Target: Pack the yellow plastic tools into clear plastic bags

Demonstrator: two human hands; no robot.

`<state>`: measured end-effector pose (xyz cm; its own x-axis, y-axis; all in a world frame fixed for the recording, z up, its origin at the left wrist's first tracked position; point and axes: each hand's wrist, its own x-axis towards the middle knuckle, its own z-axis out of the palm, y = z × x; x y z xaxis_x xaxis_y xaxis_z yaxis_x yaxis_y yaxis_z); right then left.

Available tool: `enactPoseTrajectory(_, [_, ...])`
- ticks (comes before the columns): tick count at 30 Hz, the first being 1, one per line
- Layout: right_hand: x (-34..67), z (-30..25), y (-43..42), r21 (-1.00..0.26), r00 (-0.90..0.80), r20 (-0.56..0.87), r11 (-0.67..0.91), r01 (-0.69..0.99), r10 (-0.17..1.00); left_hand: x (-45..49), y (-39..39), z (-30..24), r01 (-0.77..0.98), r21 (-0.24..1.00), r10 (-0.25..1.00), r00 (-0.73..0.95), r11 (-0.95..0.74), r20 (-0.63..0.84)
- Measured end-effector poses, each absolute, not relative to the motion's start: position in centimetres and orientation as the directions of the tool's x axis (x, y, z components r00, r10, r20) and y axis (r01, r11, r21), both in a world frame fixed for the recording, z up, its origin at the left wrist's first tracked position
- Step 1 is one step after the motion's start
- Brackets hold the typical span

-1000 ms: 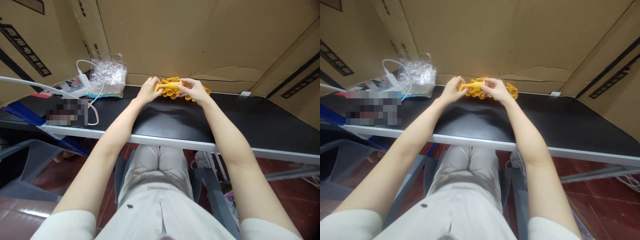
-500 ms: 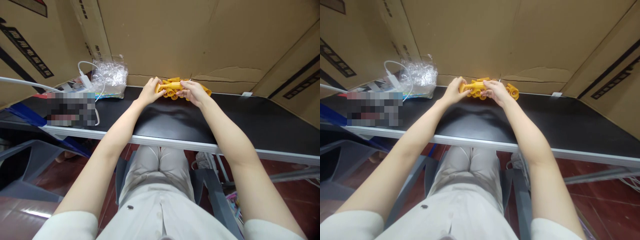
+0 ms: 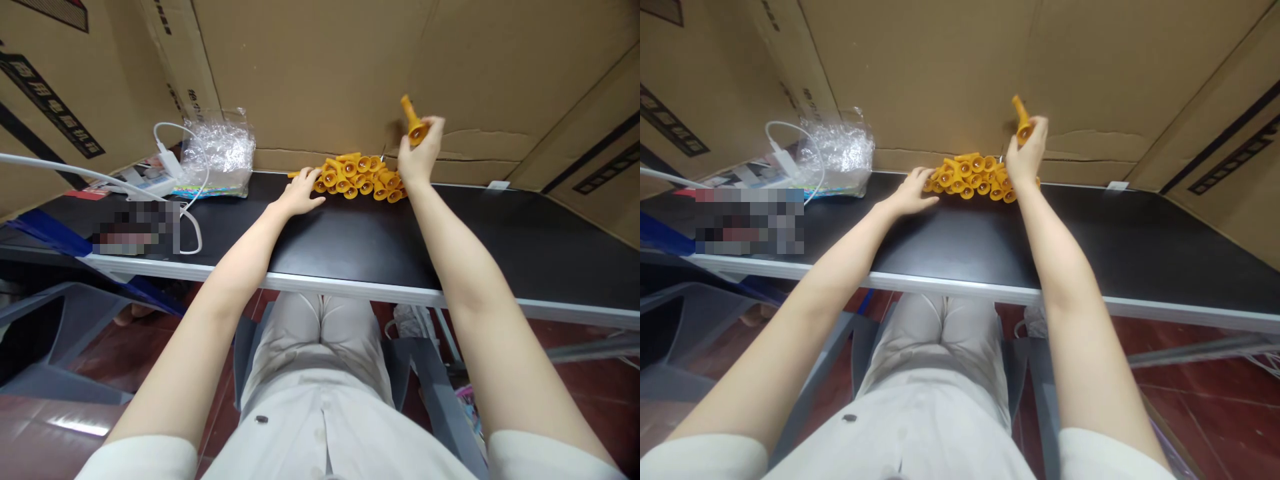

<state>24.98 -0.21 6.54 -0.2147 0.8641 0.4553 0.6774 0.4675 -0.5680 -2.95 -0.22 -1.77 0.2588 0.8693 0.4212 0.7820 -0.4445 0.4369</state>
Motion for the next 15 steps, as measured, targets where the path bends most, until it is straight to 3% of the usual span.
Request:
enactPoseTrajectory(5, [26.7,2.7,4.6,-0.542,0.019,0.476,0.276,0.794,0.879,-3.6,0.7,-1.5,0.807,0.523,0.885,0.000,-0.275,0.466])
enactPoseTrajectory(9, [29.2,3.1,7.4,-0.502,-0.014,0.385,0.222,0.836,0.923,-4.5,1.6,-0.9,0.652,0.757,0.922,-0.268,-0.041,0.280])
enactPoseTrajectory(12, [30.8,4.5,7.1,-0.469,-0.071,0.371,0.253,0.846,0.926,-4.9,2.5,-0.8,0.509,0.861,0.963,-0.221,-0.022,0.156])
enactPoseTrajectory(15, [31.7,5.1,6.0,-0.442,-0.122,0.349,0.278,0.853,0.929,-4.6,3.8,-1.3,0.489,0.862,0.972,-0.106,-0.130,0.207])
